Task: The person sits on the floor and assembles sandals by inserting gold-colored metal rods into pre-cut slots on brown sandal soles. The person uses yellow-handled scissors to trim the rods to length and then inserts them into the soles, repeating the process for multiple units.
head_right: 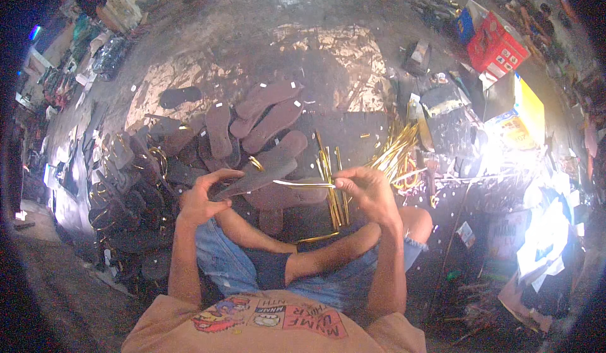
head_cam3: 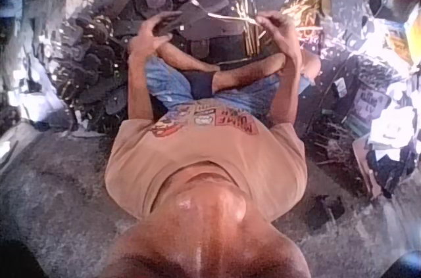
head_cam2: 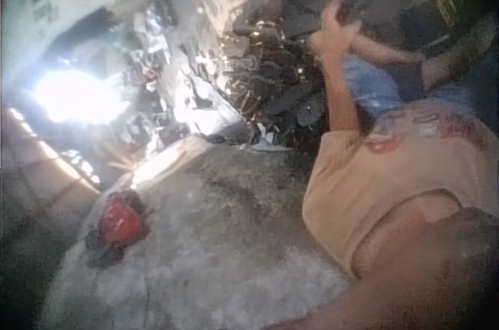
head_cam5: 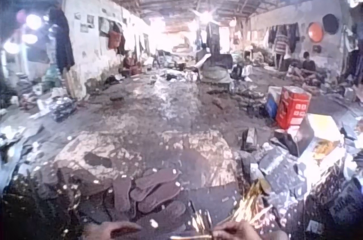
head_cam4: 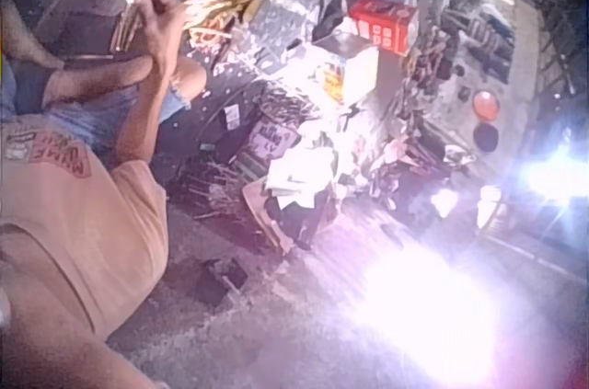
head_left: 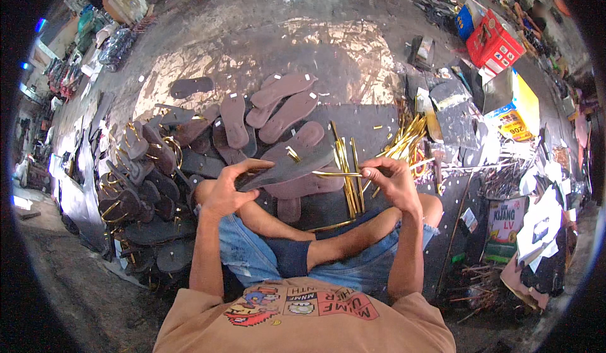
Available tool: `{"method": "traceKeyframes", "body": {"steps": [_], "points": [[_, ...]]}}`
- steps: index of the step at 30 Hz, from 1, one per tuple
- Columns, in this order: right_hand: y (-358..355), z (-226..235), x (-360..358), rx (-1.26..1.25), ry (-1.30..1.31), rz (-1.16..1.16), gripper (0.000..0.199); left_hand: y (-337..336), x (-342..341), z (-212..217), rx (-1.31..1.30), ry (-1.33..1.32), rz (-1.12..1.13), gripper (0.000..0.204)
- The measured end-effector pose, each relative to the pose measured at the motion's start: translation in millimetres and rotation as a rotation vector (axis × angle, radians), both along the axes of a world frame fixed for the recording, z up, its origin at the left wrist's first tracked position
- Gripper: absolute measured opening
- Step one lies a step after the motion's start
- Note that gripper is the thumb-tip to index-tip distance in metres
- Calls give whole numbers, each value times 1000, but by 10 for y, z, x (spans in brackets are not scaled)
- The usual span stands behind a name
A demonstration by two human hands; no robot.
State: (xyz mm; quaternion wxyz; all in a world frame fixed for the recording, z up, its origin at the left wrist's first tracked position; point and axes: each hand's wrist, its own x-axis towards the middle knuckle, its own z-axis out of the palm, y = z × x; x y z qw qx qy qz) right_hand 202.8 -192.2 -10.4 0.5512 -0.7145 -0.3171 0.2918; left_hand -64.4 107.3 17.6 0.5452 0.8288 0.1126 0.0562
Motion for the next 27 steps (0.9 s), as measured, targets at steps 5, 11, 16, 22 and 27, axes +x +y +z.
{"method": "traceKeyframes", "body": {"steps": [5, 11, 16, 22, 27], "points": [[486, -221, -546, 119, -64, -161, 18, -907, 530, -159, -686, -285, 321, 50], [658, 92, -590, 20, -39, -164, 16, -1169, 735, -292, -687, -305, 581, 34], [862, 54, -796, 255, 171, -335, 8, -1296, 808, -220, -900, -341, 671, 30], [919, -120, -979, 310, -110, -454, 17, -1346, 798, -304, -769, -290, 697, 42], [928, -175, -909, 309, 133, -397, 19, -1266, 763, -282, -567, -188, 648, 40]]}}
